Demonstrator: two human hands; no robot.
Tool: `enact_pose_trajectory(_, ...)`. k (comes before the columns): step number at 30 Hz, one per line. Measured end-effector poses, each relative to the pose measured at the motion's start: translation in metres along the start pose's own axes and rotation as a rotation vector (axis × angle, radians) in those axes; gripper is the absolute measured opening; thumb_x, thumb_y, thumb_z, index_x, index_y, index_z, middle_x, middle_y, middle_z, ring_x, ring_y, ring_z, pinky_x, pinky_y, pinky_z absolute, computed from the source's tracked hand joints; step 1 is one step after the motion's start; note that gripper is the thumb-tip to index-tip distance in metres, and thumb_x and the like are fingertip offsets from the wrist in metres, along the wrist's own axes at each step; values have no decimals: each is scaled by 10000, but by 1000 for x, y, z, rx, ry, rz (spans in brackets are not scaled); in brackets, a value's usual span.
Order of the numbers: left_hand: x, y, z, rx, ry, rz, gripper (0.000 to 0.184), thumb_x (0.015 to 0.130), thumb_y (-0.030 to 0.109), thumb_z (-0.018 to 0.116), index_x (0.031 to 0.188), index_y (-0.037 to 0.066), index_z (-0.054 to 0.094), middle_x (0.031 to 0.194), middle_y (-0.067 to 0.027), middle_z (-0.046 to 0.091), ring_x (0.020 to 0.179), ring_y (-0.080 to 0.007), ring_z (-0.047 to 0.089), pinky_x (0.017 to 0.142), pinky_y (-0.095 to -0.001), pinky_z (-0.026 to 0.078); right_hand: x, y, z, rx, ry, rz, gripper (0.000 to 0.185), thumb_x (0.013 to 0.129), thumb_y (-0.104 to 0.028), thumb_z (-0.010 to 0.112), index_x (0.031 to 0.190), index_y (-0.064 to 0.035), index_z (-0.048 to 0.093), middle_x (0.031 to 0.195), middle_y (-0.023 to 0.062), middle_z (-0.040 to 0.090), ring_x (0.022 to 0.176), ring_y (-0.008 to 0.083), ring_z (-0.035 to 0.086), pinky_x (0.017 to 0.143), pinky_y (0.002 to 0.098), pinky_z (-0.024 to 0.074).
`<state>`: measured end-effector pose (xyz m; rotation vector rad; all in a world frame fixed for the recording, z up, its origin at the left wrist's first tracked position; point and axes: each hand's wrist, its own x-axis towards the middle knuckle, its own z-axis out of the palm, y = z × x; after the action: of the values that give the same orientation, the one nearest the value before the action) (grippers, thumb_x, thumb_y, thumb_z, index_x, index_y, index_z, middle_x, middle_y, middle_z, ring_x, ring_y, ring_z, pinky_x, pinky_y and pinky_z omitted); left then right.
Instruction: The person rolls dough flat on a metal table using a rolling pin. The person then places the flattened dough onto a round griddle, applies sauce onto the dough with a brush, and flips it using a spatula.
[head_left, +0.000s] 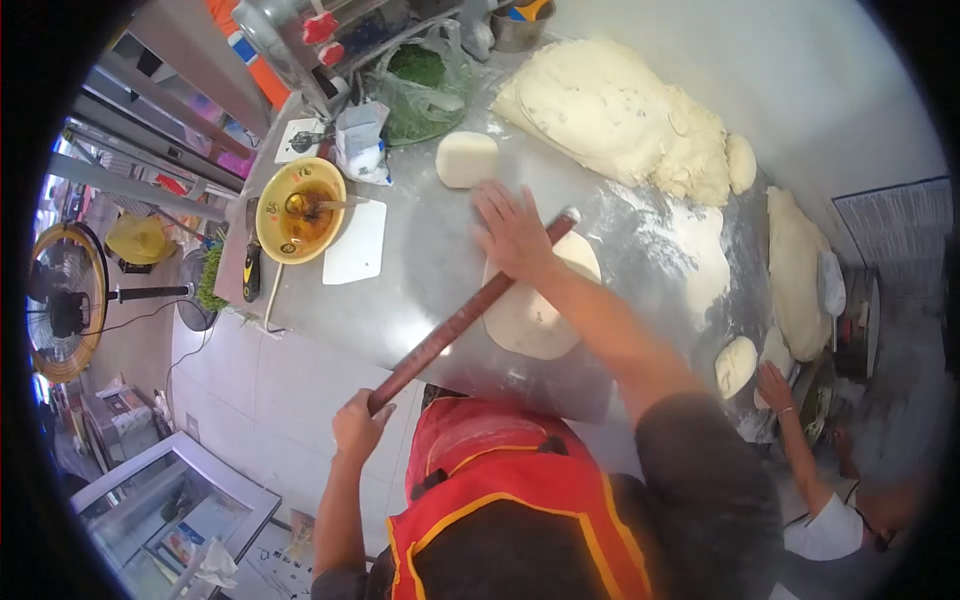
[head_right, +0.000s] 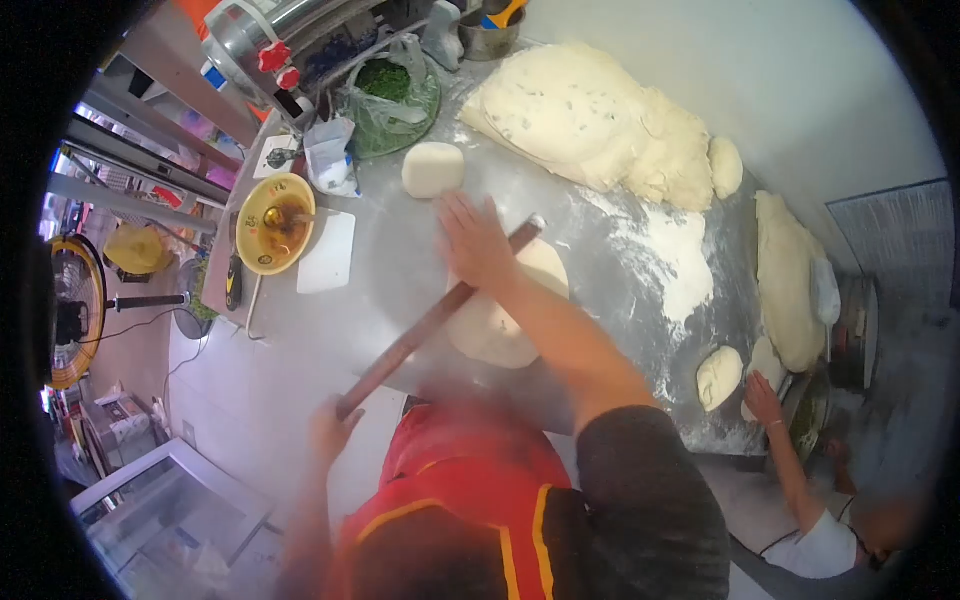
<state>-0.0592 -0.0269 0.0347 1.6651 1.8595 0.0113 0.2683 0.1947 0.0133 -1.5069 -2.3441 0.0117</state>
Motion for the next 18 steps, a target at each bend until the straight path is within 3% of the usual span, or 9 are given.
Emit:
enact_pose_trajectory(1, 5, 1, -11, 9, -9, -4, 335, 763, 343, 741, 891, 64, 606, 784, -160, 657, 778, -364, 643, 667, -448, 499, 15, -2, 5, 11, 61, -4, 582, 865, -286, 560, 1380, -69, 400, 1408, 125, 425, 1326, 303, 357, 1099, 526, 222)
enact_pose_trajectory(4, 12, -7, -15, -4, -106, 13, 336, 760, 346, 733, 889, 63, 605, 804, -163, 657, 790, -362, 644, 678, -452, 498, -7, -5, -15, -67, -225, -67, 588, 869, -291, 559, 1390, -72, 398, 1431, 132, 404, 1334, 302, 353, 1100, 522, 227)
enact_pose_trajectory(6, 3, -10, -5, 18, -263, 30, 342, 758, 356, 726, 898, 66, 609, 819, -163, 660, 802, -360, 645, 689, -454, 500, -86, 4, -13, 10, -146, 29, 573, 863, -282, 567, 1375, -70, 420, 1428, 138, 411, 1333, 305, 360, 1103, 518, 229)
enact_pose_trajectory(8, -4, -11, 0, 9, -304, 90, 365, 760, 391, 706, 910, 71, 616, 823, -159, 664, 803, -368, 643, 702, -451, 505, -121, -8, -50, 25, -424, 230, 554, 857, -271, 577, 1356, -69, 446, 1410, 151, 433, 1320, 314, 378, 1102, 516, 234)
enact_pose_trajectory(11, 7, -18, -10, 56, -291, 54, 381, 769, 429, 696, 891, 78, 616, 792, -156, 662, 762, -364, 645, 678, -458, 503, -96, 0, -10, 57, -18, 43, 543, 860, -255, 575, 1349, -58, 448, 1407, 165, 431, 1321, 320, 376, 1098, 518, 241)
enact_pose_trajectory(13, 27, -25, -22, 68, -153, 53, 364, 772, 418, 709, 858, 77, 614, 748, -147, 656, 718, -351, 645, 638, -459, 497, -17, -7, -12, 0, -147, 53, 541, 887, -257, 543, 1363, -36, 412, 1433, 154, 389, 1333, 305, 356, 1105, 517, 227)
enact_pose_trajectory(15, 42, -31, -28, 48, -15, 48, 331, 761, 376, 732, 837, 76, 612, 726, -131, 651, 691, -343, 642, 621, -449, 493, 39, -9, 0, 43, -100, 94, 587, 890, -282, 541, 1396, -45, 361, 1462, 142, 337, 1358, 296, 308, 1113, 504, 211)
enact_pose_trajectory(18, 38, -9, -35, 86, -2, 36, 327, 756, 369, 734, 814, 77, 600, 721, -131, 647, 693, -343, 644, 618, -453, 492, 37, -12, -2, -10, -151, -11, 598, 877, -264, 547, 1398, -42, 357, 1461, 140, 340, 1367, 299, 295, 1120, 503, 197)
